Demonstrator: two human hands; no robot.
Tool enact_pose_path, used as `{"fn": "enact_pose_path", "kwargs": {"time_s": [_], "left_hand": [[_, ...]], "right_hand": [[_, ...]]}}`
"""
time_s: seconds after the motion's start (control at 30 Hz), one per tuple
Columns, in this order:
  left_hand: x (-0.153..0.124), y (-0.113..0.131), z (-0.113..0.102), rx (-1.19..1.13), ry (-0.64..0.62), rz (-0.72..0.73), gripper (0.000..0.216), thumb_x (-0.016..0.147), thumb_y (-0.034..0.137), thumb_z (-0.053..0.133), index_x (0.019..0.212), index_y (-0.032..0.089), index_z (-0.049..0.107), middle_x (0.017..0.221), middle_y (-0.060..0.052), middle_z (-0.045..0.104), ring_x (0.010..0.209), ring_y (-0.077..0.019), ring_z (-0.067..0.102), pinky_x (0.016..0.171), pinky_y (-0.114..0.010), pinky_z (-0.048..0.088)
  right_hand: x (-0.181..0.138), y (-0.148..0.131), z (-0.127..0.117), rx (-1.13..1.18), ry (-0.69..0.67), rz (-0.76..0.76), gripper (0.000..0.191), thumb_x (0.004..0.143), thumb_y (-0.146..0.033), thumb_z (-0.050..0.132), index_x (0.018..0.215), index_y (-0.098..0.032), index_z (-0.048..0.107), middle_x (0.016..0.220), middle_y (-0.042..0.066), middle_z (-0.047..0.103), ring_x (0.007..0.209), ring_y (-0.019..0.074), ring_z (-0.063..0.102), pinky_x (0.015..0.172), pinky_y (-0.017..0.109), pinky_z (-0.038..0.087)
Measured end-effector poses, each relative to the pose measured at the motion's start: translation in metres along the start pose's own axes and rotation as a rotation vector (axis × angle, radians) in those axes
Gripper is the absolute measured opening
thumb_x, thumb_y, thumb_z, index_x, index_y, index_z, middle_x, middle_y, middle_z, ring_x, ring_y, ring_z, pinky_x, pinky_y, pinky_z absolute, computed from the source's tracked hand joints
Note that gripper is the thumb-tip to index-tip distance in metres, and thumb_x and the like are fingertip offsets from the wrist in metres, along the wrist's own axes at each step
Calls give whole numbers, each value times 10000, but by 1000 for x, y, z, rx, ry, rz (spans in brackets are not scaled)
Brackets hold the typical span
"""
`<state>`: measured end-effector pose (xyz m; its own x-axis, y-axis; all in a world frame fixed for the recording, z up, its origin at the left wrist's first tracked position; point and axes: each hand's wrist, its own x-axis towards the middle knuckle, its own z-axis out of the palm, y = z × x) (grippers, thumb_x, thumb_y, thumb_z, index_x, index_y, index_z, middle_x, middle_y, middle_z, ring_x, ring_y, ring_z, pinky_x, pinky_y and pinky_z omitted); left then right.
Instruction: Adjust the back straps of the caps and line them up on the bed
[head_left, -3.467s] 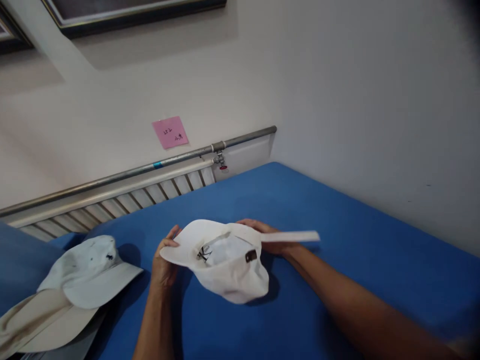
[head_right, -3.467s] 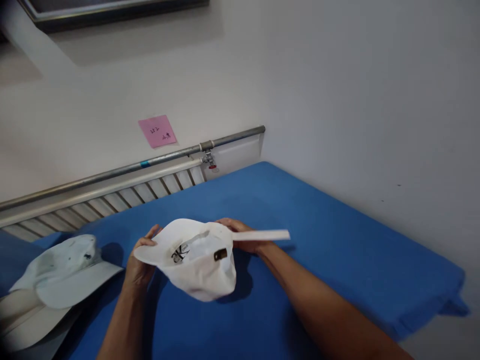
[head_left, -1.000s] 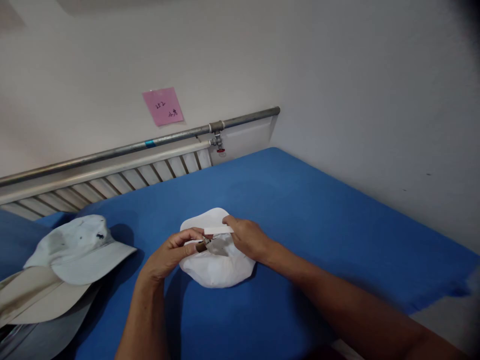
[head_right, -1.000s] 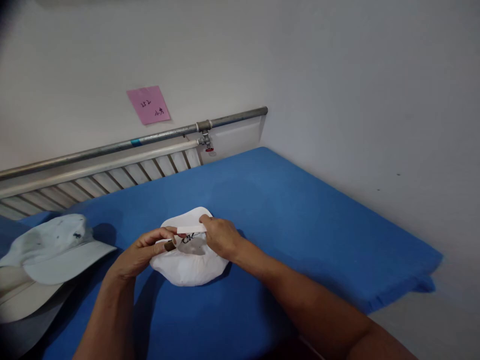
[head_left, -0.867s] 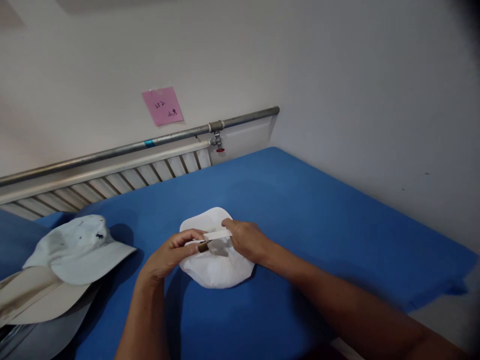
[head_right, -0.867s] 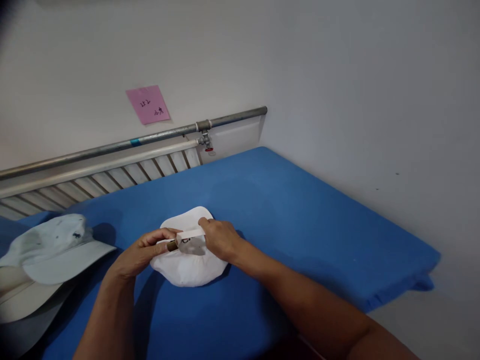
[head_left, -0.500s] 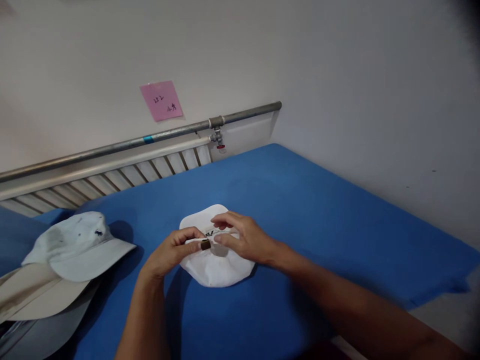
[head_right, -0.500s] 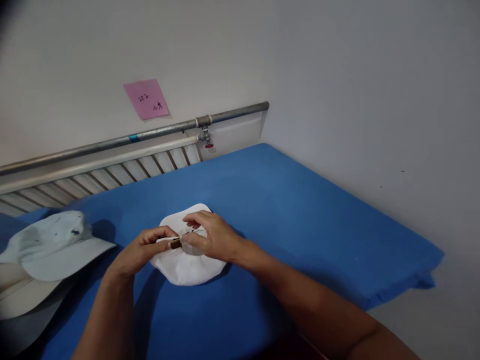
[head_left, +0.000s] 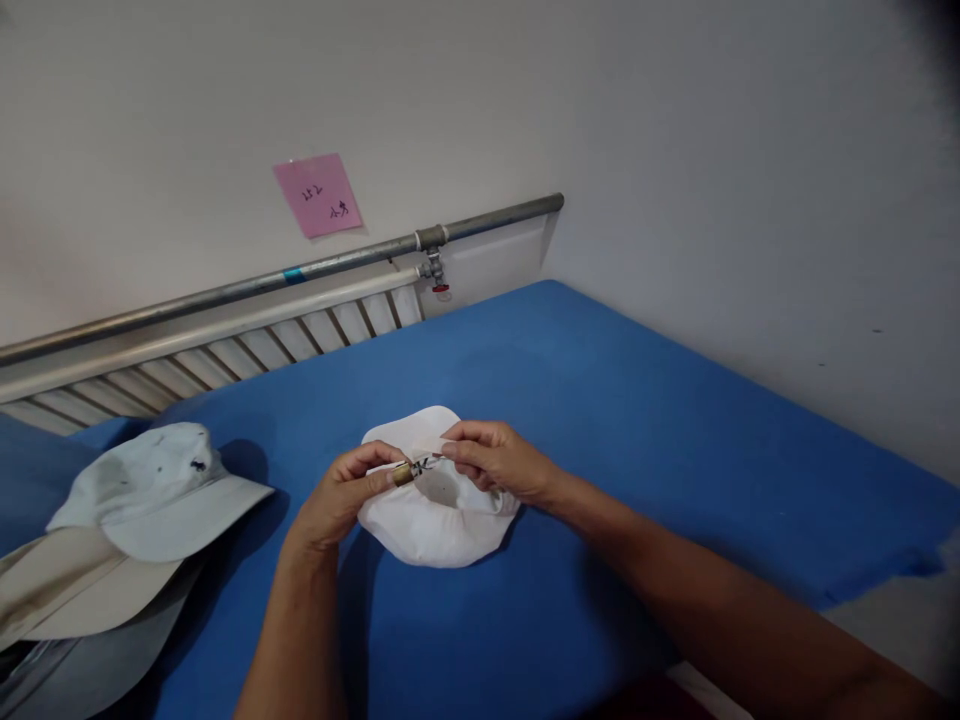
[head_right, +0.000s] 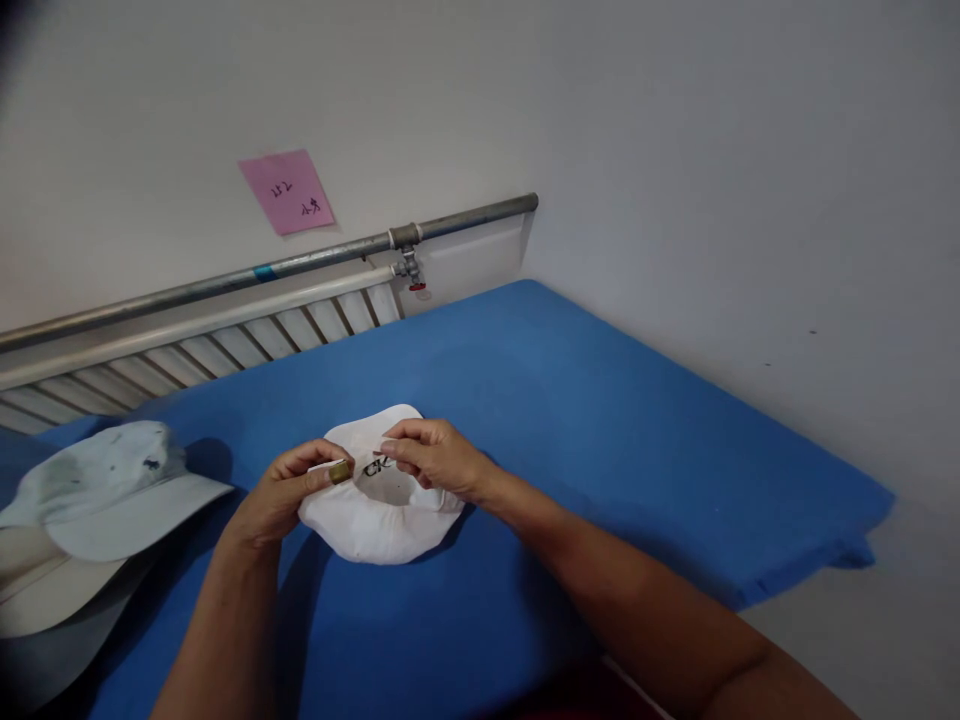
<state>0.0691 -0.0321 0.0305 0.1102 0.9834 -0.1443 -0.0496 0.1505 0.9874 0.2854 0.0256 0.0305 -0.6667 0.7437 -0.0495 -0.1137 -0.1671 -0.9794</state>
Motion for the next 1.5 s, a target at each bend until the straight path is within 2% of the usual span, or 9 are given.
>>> {"fn": "enact_pose_path", "kwargs": {"time_s": [0.07, 0.2, 0.27, 0.47, 0.9, 1.13, 1.23, 1.5], "left_hand": [[0, -1, 1, -43, 26, 5, 184, 660, 300, 782, 757, 163, 706, 671, -12, 669, 526, -88, 556, 495, -188, 402], [2, -1, 6, -101, 38, 19, 192, 603, 286, 813, 703, 160, 709, 655, -10, 675, 519, -86, 563, 495, -184, 411], [3, -1, 9, -121, 45, 16, 204, 581, 288, 821, 690, 160, 705, 625, -2, 663, 496, -83, 551, 479, -183, 403], [5, -1, 13, -146, 48, 17, 245, 540, 312, 832, 665, 152, 696, 585, 8, 641, 454, -72, 514, 450, -184, 378], [6, -3, 11, -174, 19, -19, 213, 566, 287, 822, 687, 154, 708, 564, 6, 644, 439, -71, 510, 440, -178, 364], [6, -3, 14, -212, -9, -11, 200, 579, 264, 822, 706, 155, 712, 579, 4, 649, 449, -70, 530, 441, -163, 379], [7, -3, 15, -240, 14, 30, 208, 573, 248, 828, 731, 170, 717, 604, 12, 653, 472, -69, 550, 457, -155, 396], [8, -1, 18, -212, 97, 59, 169, 552, 214, 823, 685, 184, 722, 652, 14, 684, 538, -79, 585, 510, -159, 433]], "right_hand": [[1, 3, -1, 76, -39, 20, 205, 754, -363, 631, 797, -166, 592, 497, -87, 415, 405, 37, 291, 402, 185, 203], [3, 10, 0, 73, -79, -30, 200, 726, -339, 643, 701, -145, 601, 549, -42, 520, 479, 56, 440, 475, 200, 327], [4, 12, 1, 48, -95, -45, 193, 731, -330, 635, 701, -140, 613, 571, -31, 545, 512, 64, 468, 503, 206, 344], [2, 13, 2, -8, -117, -45, 193, 750, -332, 622, 723, -142, 616, 567, -38, 534, 517, 65, 457, 506, 211, 320], [0, 10, 0, -112, -111, -33, 161, 756, -302, 586, 748, -144, 620, 581, -36, 527, 525, 68, 444, 508, 214, 291], [0, 12, 2, -142, -108, -121, 170, 789, -306, 579, 776, -142, 624, 589, -40, 501, 545, 76, 435, 548, 222, 337], [-1, 9, 4, -148, -67, -141, 181, 794, -309, 575, 746, -140, 615, 582, -40, 499, 546, 75, 435, 559, 225, 341], [-4, 4, 9, -128, -10, -79, 143, 778, -266, 575, 704, -147, 601, 552, -49, 490, 510, 66, 413, 526, 219, 321]]}}
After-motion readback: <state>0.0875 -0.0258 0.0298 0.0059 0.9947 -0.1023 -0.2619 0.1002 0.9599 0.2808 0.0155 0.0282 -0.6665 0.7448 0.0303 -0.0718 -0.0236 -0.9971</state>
